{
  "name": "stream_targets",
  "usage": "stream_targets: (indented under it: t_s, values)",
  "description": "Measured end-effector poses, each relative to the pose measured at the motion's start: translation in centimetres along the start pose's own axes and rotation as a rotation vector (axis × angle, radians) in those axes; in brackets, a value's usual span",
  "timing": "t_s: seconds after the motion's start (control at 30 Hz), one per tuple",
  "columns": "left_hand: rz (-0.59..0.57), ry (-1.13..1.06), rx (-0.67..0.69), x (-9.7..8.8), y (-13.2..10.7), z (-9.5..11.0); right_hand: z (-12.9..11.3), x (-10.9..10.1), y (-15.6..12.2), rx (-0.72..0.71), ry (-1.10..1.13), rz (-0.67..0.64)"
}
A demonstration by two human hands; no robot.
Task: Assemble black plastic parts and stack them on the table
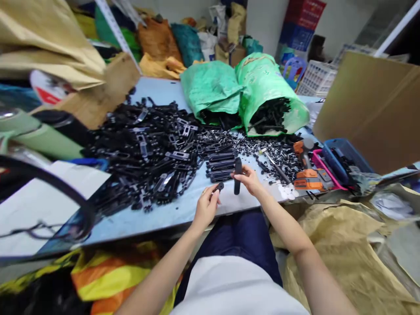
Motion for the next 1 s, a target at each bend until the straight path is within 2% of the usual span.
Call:
stream_targets:
  t_s: [0.1,0.2,0.27,0.33,0.37,0.43,0.5,0.6,0.67,0.73,0.9,1.0]
  values:
    - [0.077,-0.026,-0.065,-1.2,-0.2,-1.5,1.4,-0.9,-0.5,-0.053,-0.110,-0.087]
    - [0.138,0.023,-0.084,-2.5,-0.2,-2.8,1.4,-3.9,-1.8,-0.157,-0.596,-0.117]
    - [0.137,0.032,-0.112,-2.8,0.0,-3.5,1.5,-5.3,-2.4,-0.159,-0.972,-0.196]
    - [0.118,0.002,-0.148,-2.4,0.3,-3.8,2.2,-5.4,-2.2,-0.153,-1.254,-0.286]
    - [0.100,-0.019,-0.157,-1.9,0.5,-3.7,2.7,-4.9,-1.8,-0.155,-1.313,-0.311]
    - [0.060,-0.056,-0.145,-0.9,0.8,-3.2,3.6,-3.4,-0.9,-0.152,-1.211,-0.289]
    - [0.026,-0.079,-0.103,0.1,1.1,-2.4,4.2,-1.9,-0.3,-0.096,-0.913,-0.211]
    - [0.012,-0.067,-0.039,1.0,1.3,-1.4,4.4,-0.5,-0.2,0.094,-0.469,-0.168]
    - [0.040,0.009,0.013,1.1,1.2,-0.9,3.9,-0.1,-0.5,0.191,-0.307,-0.210]
    - [0.082,0.120,0.081,0.8,1.1,-0.4,3.0,0.1,-0.6,0.159,-0.289,-0.255]
    - [0.139,0.338,0.223,0.1,0.8,0.5,1.1,0.3,-0.1,-0.107,-0.564,-0.412]
    - [0.156,0.392,0.287,0.2,1.0,0.6,0.5,0.2,0.2,-0.245,-0.658,-0.440]
Point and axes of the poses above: each hand's wrist, its own y-axis towards the middle knuckle, its own x-axis out of the palm, z = x × y, the point moved 3 cm from there along y, towards the middle knuckle, and after that the axes turned 13 degrees about y, right-handed, at the moved point
